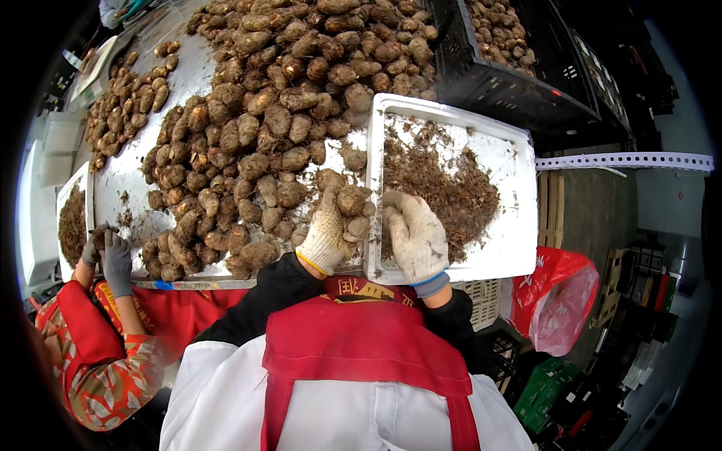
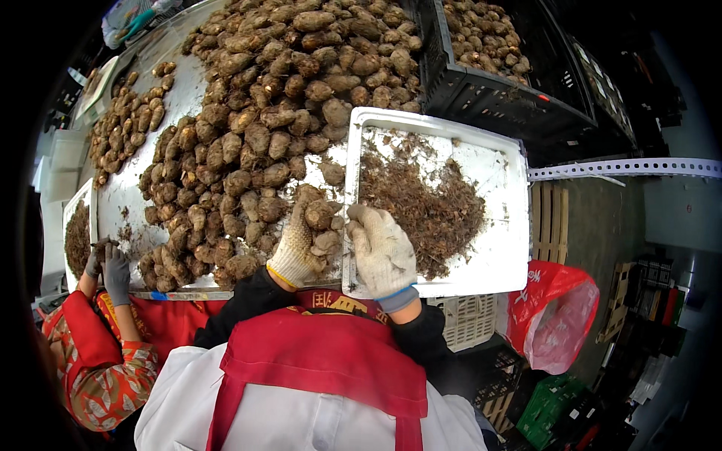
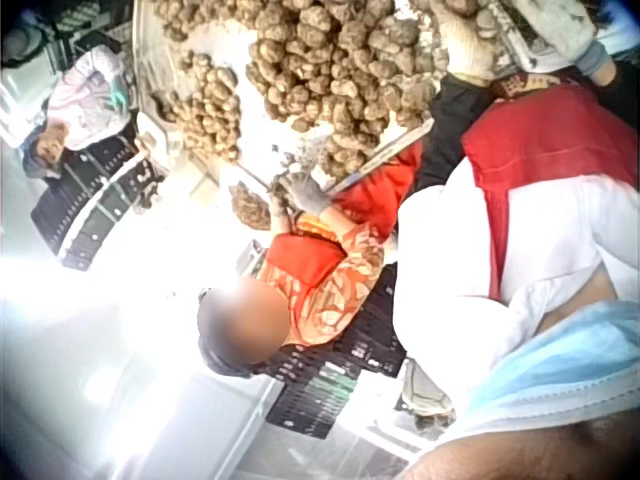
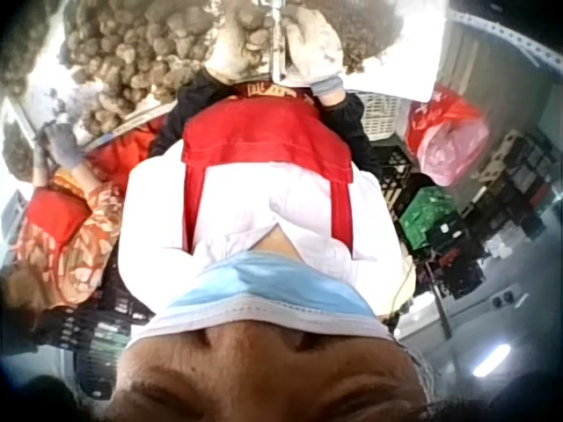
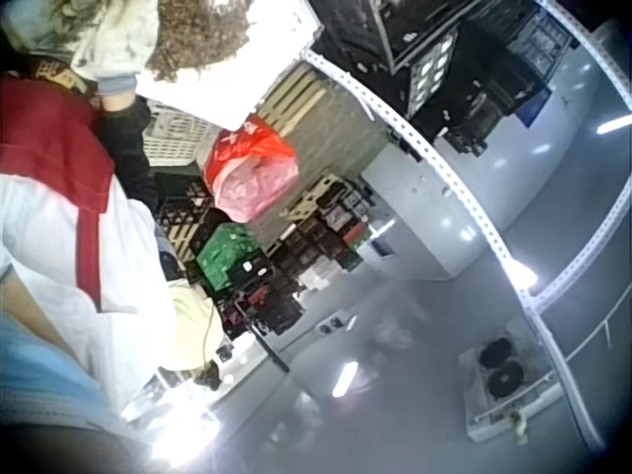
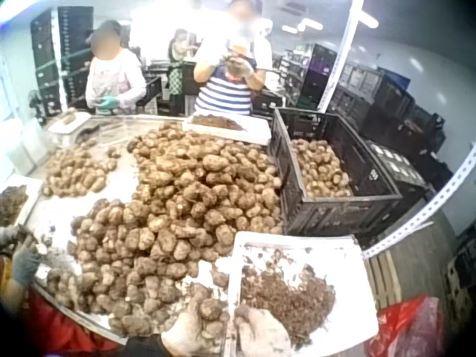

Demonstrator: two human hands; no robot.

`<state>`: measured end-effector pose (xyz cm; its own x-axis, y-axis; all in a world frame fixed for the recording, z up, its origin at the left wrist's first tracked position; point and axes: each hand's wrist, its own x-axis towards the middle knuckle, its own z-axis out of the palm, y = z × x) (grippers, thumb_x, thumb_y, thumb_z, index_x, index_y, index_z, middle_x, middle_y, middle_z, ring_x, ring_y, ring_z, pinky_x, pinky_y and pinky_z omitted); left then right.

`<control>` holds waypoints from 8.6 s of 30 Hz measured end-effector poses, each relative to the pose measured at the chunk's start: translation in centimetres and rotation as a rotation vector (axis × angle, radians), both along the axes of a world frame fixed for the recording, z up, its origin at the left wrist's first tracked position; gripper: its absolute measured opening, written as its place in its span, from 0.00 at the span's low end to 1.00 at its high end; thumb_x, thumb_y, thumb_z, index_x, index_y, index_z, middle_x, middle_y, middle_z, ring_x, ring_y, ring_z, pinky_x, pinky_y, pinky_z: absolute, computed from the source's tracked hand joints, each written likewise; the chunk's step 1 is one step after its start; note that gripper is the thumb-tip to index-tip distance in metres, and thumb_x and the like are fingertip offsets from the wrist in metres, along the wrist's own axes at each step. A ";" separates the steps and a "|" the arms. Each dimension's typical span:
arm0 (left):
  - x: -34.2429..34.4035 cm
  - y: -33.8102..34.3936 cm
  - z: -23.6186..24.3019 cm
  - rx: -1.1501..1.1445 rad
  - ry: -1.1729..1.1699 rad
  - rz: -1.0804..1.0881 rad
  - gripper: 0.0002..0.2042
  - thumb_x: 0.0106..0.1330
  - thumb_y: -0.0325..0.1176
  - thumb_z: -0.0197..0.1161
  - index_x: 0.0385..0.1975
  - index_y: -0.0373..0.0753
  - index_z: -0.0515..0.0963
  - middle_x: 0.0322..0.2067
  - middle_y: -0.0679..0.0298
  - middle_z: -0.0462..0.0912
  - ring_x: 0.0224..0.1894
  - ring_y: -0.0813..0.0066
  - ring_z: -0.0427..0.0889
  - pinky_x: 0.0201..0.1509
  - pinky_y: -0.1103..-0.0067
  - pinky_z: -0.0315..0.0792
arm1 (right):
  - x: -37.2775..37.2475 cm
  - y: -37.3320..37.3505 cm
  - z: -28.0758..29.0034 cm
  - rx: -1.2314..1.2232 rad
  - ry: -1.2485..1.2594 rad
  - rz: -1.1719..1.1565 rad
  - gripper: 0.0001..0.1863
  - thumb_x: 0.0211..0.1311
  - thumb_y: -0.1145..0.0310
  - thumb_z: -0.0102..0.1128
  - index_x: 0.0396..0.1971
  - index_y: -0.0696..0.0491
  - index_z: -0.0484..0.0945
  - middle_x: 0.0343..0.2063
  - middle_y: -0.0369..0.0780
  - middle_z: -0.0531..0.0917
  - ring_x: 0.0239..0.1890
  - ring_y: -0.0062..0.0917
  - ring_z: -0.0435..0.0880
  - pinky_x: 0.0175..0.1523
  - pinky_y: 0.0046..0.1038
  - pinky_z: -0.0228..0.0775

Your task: The person peels the outer skin off brown root vegetables using a small knife. They hold the vegetable in one hand and scrape the skin away with the other, placing the peeled items into a white tray. The process is repeated continuously for multiple vegetables.

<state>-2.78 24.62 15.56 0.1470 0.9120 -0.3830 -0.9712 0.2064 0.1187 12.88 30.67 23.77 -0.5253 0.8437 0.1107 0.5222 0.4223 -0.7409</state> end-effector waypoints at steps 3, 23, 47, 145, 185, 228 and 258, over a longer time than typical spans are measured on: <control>0.9 0.2 1.3 -0.103 -0.023 0.037 0.25 0.71 0.61 0.53 0.40 0.41 0.78 0.26 0.66 0.80 0.16 0.82 0.75 0.14 0.86 0.67 | -0.7 0.4 1.3 -0.023 -0.080 0.061 0.13 0.66 0.61 0.58 0.46 0.51 0.80 0.40 0.47 0.81 0.41 0.44 0.83 0.46 0.38 0.76; -1.3 -0.5 1.2 0.097 -0.128 -0.125 0.34 0.69 0.68 0.47 0.40 0.35 0.76 0.22 0.58 0.77 0.08 0.76 0.63 0.10 0.83 0.59 | 0.1 -0.5 1.6 -0.014 -0.044 -0.058 0.09 0.58 0.65 0.68 0.32 0.54 0.80 0.31 0.44 0.80 0.34 0.38 0.82 0.39 0.37 0.74; -7.3 -4.4 4.3 -0.172 0.149 0.344 0.14 0.68 0.46 0.64 0.38 0.40 0.78 0.27 0.69 0.75 0.15 0.88 0.64 0.09 0.92 0.56 | 0.0 -0.5 -0.5 -0.082 -0.233 0.013 0.26 0.63 0.64 0.59 0.60 0.55 0.72 0.45 0.49 0.81 0.47 0.46 0.81 0.52 0.41 0.72; -6.3 -18.1 3.6 -0.290 0.851 -0.105 0.19 0.66 0.51 0.66 0.45 0.43 0.78 0.29 0.72 0.81 0.22 0.88 0.71 0.20 0.87 0.61 | -0.8 -0.5 -1.3 -0.185 -0.145 0.840 0.13 0.64 0.68 0.56 0.46 0.53 0.81 0.33 0.47 0.82 0.39 0.43 0.83 0.45 0.39 0.75; 0.3 -8.6 9.1 -0.317 2.089 0.229 0.25 0.51 0.30 0.71 0.52 0.35 0.77 0.44 0.54 0.81 0.44 0.60 0.83 0.48 0.72 0.77 | -1.6 1.8 1.8 -0.308 0.000 0.576 0.30 0.60 0.60 0.63 0.61 0.56 0.70 0.49 0.53 0.80 0.51 0.47 0.80 0.55 0.39 0.73; 6.1 -1.0 6.1 -0.275 0.630 0.203 0.23 0.75 0.59 0.50 0.42 0.42 0.77 0.20 0.72 0.75 0.15 0.88 0.67 0.15 0.89 0.57 | 2.1 4.4 0.7 0.091 0.229 0.393 0.15 0.60 0.69 0.64 0.46 0.57 0.82 0.41 0.45 0.83 0.42 0.39 0.84 0.48 0.34 0.77; 5.8 -2.3 5.3 -0.085 0.585 0.036 0.27 0.76 0.59 0.43 0.47 0.40 0.76 0.21 0.72 0.76 0.11 0.86 0.64 0.12 0.86 0.55 | 3.9 4.4 -0.2 -0.243 0.002 0.200 0.11 0.66 0.66 0.55 0.41 0.55 0.82 0.36 0.48 0.83 0.40 0.42 0.84 0.46 0.37 0.76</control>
<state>2.99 22.31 20.89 -0.1410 0.8749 -0.4633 -0.7562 0.2069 0.6207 16.79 35.08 23.60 -0.6836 0.7254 -0.0803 0.4447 0.3267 -0.8339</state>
